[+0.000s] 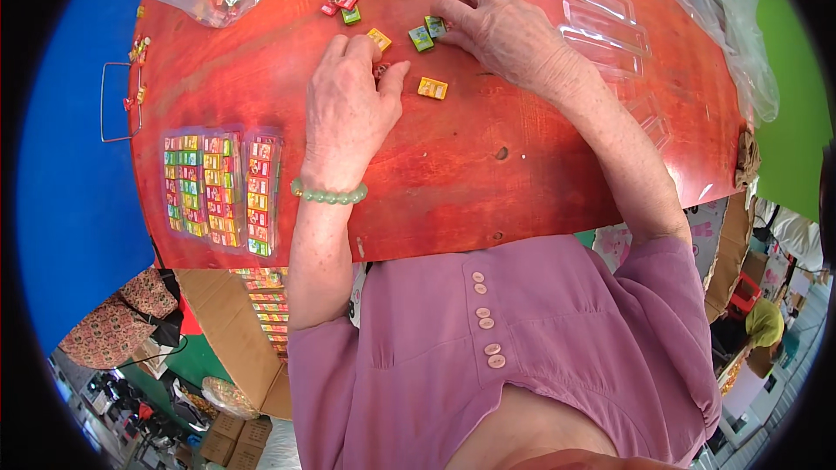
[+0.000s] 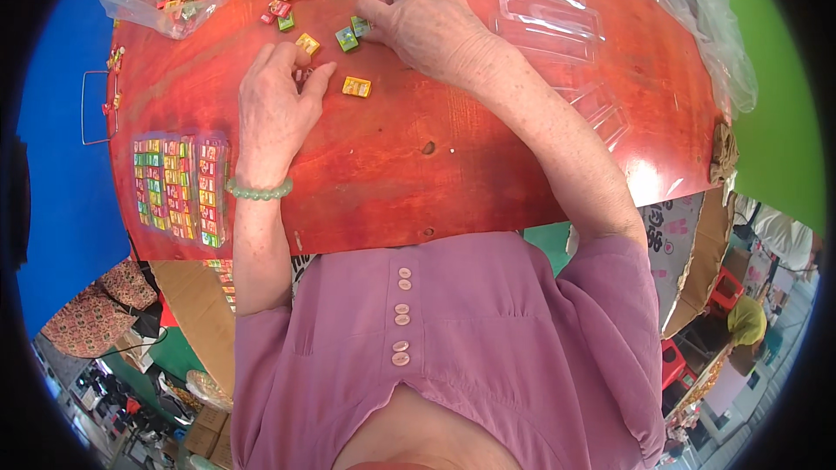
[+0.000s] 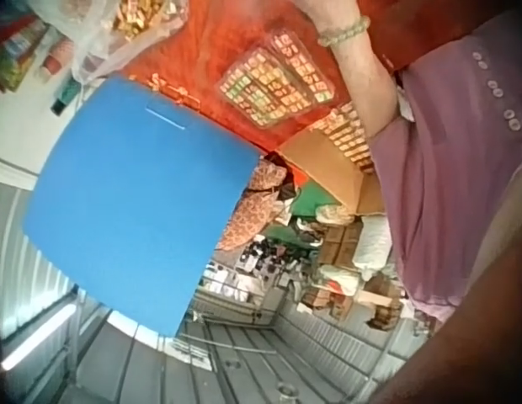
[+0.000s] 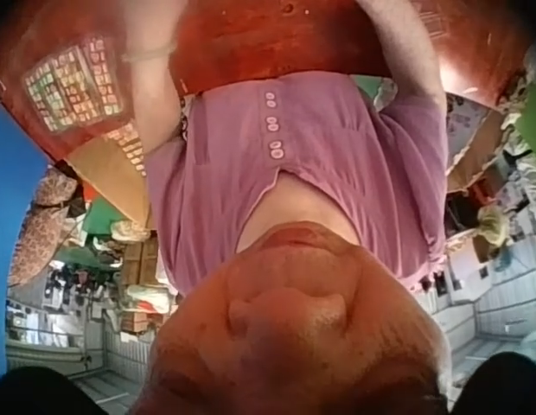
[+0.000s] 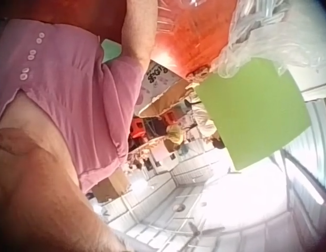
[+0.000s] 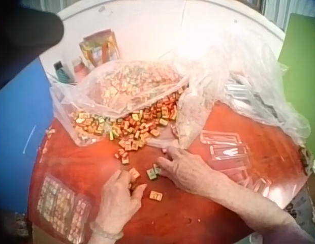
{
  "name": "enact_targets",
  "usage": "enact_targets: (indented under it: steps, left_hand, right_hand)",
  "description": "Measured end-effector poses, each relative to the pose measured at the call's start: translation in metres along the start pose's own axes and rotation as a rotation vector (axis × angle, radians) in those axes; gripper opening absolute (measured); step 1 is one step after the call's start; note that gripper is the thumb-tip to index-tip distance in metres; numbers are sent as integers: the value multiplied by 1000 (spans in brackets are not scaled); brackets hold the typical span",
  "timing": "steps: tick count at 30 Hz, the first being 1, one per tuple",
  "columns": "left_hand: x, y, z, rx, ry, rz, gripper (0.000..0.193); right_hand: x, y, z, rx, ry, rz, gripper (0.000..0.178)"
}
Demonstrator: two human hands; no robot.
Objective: Organizing and packaging small wrapped items into clear plastic trays.
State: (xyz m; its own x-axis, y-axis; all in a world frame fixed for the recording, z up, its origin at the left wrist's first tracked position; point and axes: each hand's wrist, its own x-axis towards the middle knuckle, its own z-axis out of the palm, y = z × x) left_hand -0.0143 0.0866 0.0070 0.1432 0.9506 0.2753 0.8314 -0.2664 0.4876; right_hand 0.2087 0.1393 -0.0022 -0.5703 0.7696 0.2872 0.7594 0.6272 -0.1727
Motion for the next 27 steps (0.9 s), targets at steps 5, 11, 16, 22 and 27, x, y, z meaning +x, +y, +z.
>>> enact_targets:
  steps: [5, 11, 16, 22, 27]
  left_hand:
    - [8, -8, -10, -129, -70, -51, 26]
    - [15, -17, -6, -181, -50, -14, 33]
    - [18, -13, 1, -138, -38, 44, 33]
    - [15, -13, 3, -137, -46, 77, 25]
    - [0, -6, -7, -146, -84, 128, 22]
  right_hand:
    - [0, -2, -2, 25, -44, 22, 31]
    - [1, -2, -3, 43, -29, 11, 30]
    - [0, -1, -3, 79, -63, 6, 29]
    - [-5, -3, -8, 106, -38, -13, 27]
    - [-14, -8, -16, 90, -84, 19, 28]
